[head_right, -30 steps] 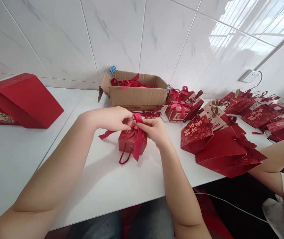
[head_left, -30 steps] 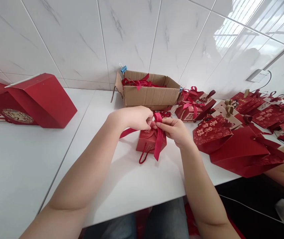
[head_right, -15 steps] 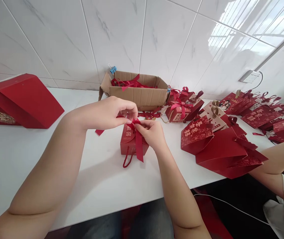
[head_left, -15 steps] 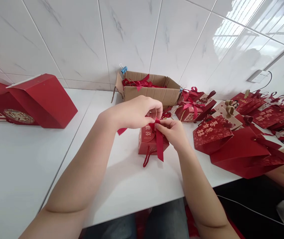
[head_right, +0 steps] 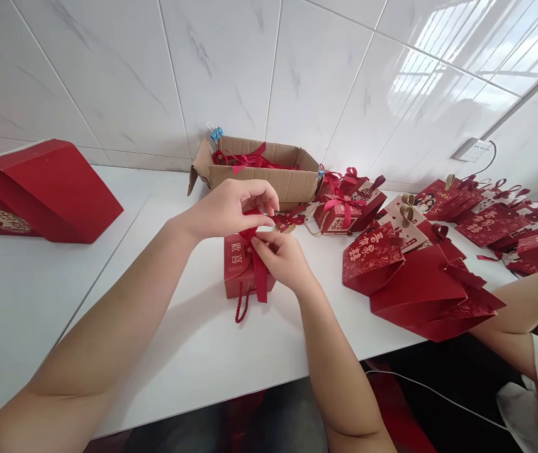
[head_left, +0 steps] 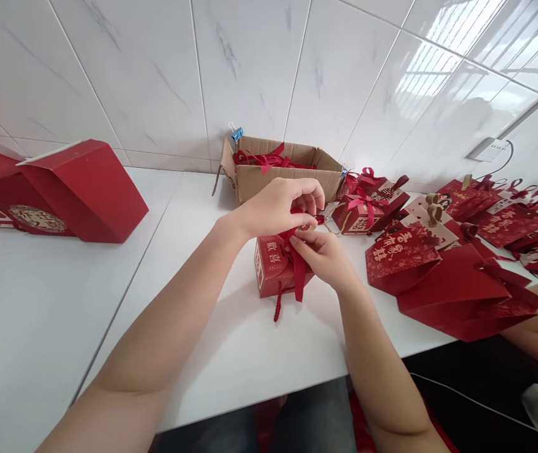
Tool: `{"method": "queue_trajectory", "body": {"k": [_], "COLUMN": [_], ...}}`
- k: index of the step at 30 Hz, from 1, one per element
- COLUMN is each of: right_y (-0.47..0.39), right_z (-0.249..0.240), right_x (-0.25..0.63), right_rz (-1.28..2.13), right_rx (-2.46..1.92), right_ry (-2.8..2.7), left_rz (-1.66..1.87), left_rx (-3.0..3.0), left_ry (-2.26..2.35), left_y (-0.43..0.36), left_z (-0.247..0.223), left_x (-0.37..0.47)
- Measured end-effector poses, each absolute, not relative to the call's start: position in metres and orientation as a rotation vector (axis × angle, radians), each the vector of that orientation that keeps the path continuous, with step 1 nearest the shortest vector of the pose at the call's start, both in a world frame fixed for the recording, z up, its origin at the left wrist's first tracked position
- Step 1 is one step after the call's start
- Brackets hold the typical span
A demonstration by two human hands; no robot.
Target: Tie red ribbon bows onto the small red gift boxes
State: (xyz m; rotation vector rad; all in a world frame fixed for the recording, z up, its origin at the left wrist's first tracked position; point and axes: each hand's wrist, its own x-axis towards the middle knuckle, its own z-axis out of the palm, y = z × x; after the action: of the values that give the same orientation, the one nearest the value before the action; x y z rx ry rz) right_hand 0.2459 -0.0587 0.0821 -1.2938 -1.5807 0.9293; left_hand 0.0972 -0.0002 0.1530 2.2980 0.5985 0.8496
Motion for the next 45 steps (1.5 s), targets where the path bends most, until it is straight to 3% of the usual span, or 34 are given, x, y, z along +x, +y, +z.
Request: {"method": "queue_trajectory", "body": {"k": [12,17,25,34,45], "right_y": [-0.063,-0.054,-0.050,-0.049,-0.049], "right_z": [0.081,0.076,0.070,0.067,0.064], "right_x": [0.238,0.239,0.239,0.235,0.238], "right_rz": [0.832,0.789,0.675,0.713,0.706], "right_rx": [-1.274,-1.300,-1.312,-1.229,-1.202], "right_ry": [-1.599,-1.405,-1.341,-1.233,-1.297], "left_rz": [0.960,1.139,0.254,0.412,0.240], "left_rx": [2.336,2.448,2.249,2.128,2.036], "left_ry": [0.589,0.796,1.183,1.003,0.992], "left_y": [0.010,0.014,0.014,0.016,0.020], "left_z": [0.142,0.143,0.152,0.151,0.148], "left_x": [0.103,0.100,0.090,0.084,0.083]}}
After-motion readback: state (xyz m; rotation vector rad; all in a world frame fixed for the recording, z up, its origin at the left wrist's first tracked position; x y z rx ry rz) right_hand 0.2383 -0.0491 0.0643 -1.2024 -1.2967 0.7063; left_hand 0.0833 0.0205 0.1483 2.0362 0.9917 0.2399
